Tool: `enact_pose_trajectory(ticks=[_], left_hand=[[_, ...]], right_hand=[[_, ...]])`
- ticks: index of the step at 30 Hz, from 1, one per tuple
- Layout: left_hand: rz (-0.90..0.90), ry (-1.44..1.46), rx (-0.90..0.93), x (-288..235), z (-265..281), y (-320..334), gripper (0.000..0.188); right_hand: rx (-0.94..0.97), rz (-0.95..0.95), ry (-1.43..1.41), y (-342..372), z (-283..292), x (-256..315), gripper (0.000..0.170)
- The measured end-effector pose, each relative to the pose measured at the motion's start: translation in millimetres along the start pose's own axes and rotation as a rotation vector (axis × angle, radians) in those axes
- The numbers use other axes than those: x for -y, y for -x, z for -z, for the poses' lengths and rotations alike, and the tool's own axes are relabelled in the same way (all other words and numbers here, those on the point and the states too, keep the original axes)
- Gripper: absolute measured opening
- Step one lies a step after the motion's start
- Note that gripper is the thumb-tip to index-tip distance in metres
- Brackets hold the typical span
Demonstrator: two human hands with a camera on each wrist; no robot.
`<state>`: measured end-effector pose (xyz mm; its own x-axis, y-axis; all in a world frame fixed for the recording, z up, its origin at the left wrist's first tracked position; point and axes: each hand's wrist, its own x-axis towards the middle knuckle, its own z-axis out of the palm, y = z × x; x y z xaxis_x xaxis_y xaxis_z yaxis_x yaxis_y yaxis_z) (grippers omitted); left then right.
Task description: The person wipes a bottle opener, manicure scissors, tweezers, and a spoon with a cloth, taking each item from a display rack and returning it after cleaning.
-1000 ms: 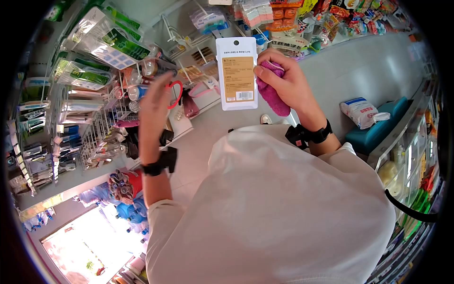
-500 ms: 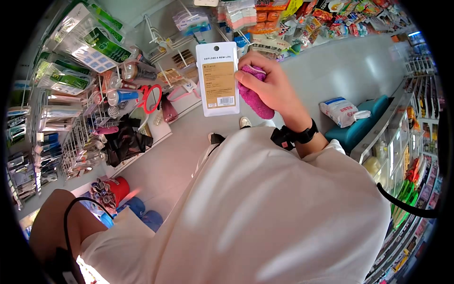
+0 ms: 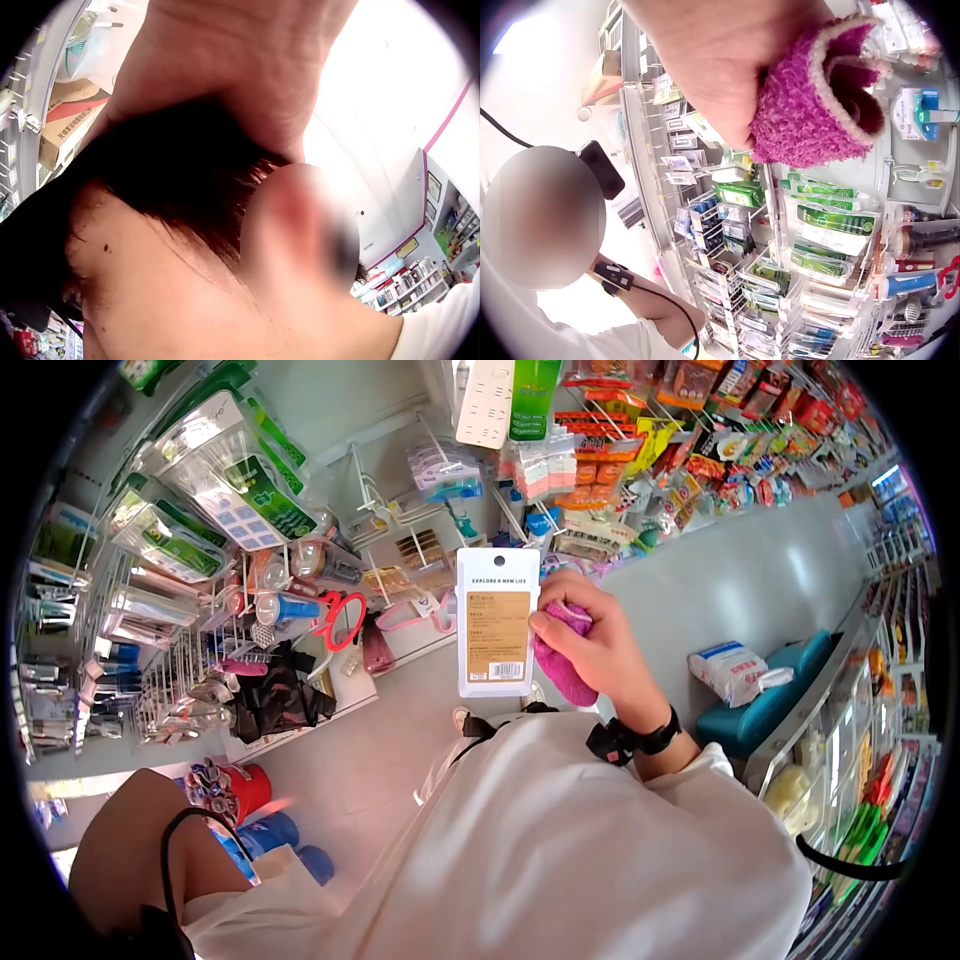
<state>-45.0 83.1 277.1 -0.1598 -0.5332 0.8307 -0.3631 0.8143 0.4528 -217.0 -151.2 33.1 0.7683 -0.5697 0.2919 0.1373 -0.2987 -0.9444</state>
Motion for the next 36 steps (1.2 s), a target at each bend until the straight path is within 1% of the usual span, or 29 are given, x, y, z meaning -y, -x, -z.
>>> enact_pose_trajectory(ticks=[1, 3, 5, 6, 7, 9, 11, 18, 20, 23, 24, 28, 31, 36], left_hand=[[-0.007, 0.005, 0.000, -0.5, 0.5, -0.6, 0.062], [-0.004, -0.001, -0.001, 1.1, 2.1, -0.1, 0.061], [0.009, -0.014, -0.003, 0.8, 5.3, -1.4, 0.060], [0.009, -0.019, 0.004, -0.6, 6.4, -2.1, 0.060], [0.009, -0.025, 0.005, -2.0, 7.8, -2.3, 0.060], [0.002, -0.042, 0.009, -4.8, 7.9, -0.7, 0.059], [-0.013, -0.035, 0.003, -2.2, 8.4, 2.8, 0.058], [-0.028, -0.045, 0.019, 1.5, 10.5, 1.3, 0.056], [-0.049, -0.042, 0.016, -0.1, 10.4, 3.1, 0.055], [-0.025, -0.046, 0.002, -3.0, 11.0, 3.1, 0.054], [-0.021, -0.050, -0.002, -4.6, 11.6, 3.4, 0.053], [-0.034, -0.058, -0.005, -9.6, 12.8, 6.7, 0.052], [-0.032, -0.065, -0.009, -12.5, 15.9, 5.7, 0.051], [-0.034, -0.102, 0.004, -10.4, 16.8, 3.9, 0.049]], right_hand=[[-0.011, -0.030, 0.032, 1.2, 2.2, 1.4, 0.010], [-0.026, -0.025, 0.030, 0.0, 4.5, 1.9, 0.010], [0.000, 0.025, -0.011, -2.5, 5.0, 4.3, 0.010], [-0.025, 0.046, -0.010, -3.2, 4.5, 5.1, 0.010], [-0.013, 0.022, -0.019, -5.7, 6.3, 3.4, 0.010], [-0.010, 0.075, 0.012, -6.3, 7.7, 6.1, 0.009], [-0.016, 0.064, 0.068, -6.4, 7.6, 7.8, 0.008], [-0.021, 0.041, 0.023, -6.7, 5.4, 14.6, 0.009], [-0.027, 0.105, 0.051, -11.4, 5.4, 10.0, 0.010], [-0.032, 0.156, 0.063, -14.5, 5.4, 9.7, 0.011], [-0.037, 0.021, -0.052, -12.9, 2.8, 7.5, 0.010], [-0.036, 0.083, 0.007, -18.6, 1.7, 9.6, 0.009], [-0.031, 0.104, -0.001, -23.1, -0.9, 9.0, 0.009], [-0.026, 0.101, -0.022, -28.2, -3.5, 14.2, 0.009]])
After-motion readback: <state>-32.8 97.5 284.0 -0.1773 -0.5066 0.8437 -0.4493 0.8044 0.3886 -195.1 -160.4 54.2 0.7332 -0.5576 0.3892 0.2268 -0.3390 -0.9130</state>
